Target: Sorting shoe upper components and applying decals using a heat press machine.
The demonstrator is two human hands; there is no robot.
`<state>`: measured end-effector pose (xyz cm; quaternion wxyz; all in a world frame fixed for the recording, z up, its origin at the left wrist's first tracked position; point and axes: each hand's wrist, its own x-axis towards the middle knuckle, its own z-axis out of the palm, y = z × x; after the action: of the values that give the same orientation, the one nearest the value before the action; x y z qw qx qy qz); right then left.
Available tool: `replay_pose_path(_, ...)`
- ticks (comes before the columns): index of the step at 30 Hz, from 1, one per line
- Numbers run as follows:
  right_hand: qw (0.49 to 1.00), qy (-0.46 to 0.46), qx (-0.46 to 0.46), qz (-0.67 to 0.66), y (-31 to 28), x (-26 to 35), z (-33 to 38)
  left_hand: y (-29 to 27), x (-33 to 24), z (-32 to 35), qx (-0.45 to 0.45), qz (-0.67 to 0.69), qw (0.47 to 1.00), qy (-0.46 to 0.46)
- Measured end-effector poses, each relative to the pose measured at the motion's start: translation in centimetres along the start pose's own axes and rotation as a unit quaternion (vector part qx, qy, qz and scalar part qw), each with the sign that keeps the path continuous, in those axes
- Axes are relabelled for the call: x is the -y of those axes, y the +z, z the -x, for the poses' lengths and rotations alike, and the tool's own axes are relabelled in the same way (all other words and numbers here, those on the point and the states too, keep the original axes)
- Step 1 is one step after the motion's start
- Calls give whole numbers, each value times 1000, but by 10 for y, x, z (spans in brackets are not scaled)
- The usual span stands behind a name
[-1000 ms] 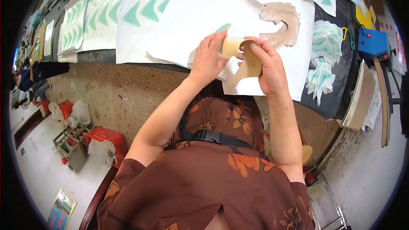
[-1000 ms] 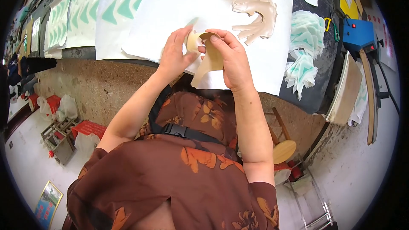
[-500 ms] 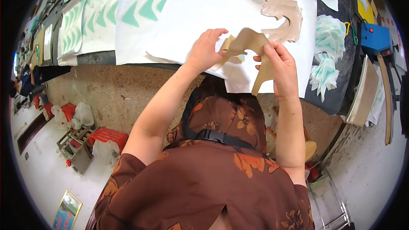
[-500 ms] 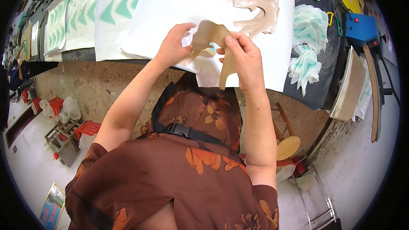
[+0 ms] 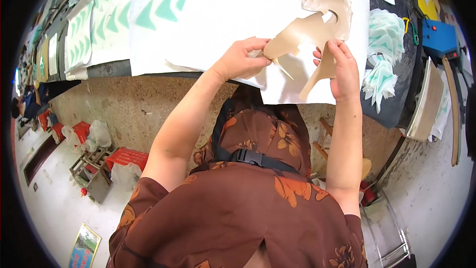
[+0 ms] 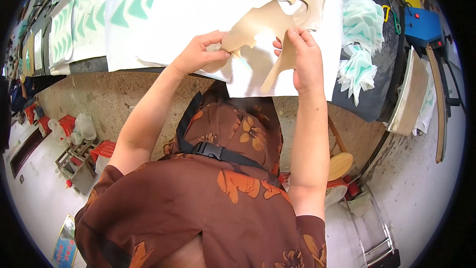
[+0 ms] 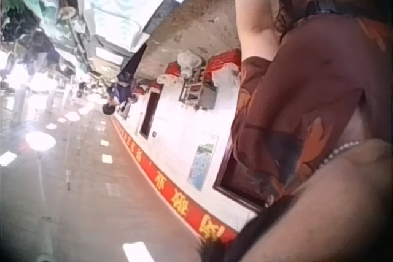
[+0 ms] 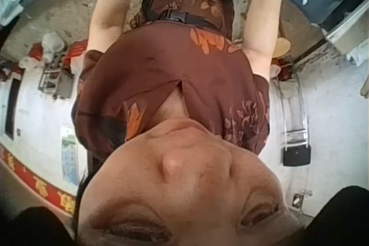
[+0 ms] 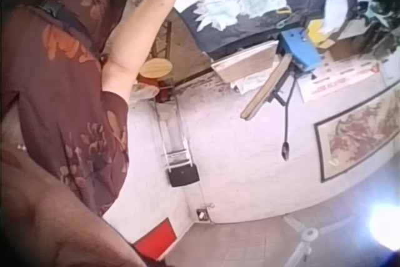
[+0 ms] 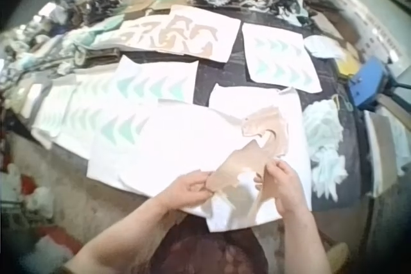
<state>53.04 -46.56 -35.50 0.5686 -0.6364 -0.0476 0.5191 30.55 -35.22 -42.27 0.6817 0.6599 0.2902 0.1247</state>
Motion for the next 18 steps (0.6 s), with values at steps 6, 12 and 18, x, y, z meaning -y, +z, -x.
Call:
replay_pose_path(6,999,7,-38,36,-17,-19,-22,-15,-20,-11,95,137,973,-163)
replay_pose_path(12,887,-170,-140,405,-17,-45,-19,-8,-23,-18,95,161,967,-174)
replay_pose_path(18,841,-365,54,394,3,-23,-3,-6,-39,-28,140,73,965,-208)
